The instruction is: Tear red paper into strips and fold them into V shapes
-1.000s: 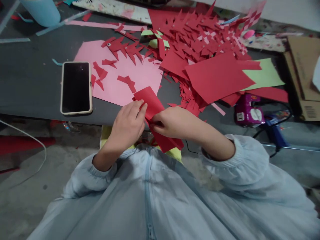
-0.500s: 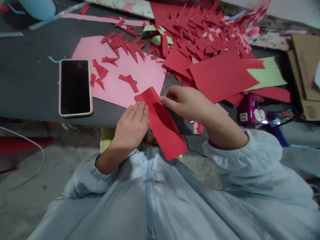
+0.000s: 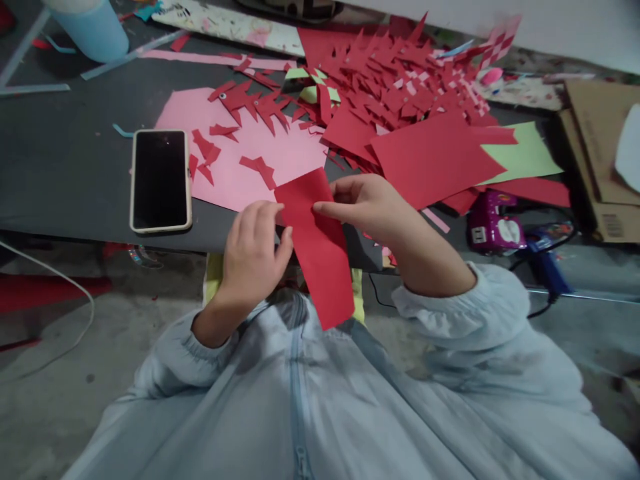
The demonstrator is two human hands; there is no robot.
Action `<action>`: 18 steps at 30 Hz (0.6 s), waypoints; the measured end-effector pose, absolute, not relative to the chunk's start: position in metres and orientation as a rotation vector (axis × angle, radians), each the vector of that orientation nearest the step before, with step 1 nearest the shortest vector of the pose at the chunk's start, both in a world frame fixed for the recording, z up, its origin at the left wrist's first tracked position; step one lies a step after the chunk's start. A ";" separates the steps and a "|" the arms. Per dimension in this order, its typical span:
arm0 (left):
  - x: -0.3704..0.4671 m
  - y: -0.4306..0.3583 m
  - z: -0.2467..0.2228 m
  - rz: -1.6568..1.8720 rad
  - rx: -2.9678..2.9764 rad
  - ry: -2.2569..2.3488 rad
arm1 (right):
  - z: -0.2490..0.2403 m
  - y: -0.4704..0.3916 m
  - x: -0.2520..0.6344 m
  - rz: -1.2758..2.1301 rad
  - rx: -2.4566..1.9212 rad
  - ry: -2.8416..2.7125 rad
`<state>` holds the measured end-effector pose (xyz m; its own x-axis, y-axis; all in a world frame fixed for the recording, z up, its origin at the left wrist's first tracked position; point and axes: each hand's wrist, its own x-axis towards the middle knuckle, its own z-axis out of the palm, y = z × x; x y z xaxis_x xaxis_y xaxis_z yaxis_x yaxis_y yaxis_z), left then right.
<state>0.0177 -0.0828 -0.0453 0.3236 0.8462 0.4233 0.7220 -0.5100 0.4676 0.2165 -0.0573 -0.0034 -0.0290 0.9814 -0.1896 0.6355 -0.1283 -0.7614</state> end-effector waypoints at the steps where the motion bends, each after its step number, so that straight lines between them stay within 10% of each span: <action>1: 0.017 -0.083 -0.042 1.021 2.274 1.474 | -0.002 -0.063 0.217 1.097 -1.730 -1.596; 18: 0.044 -0.104 -0.001 1.344 1.439 1.100 | 0.010 -0.140 0.219 1.088 -1.404 -1.231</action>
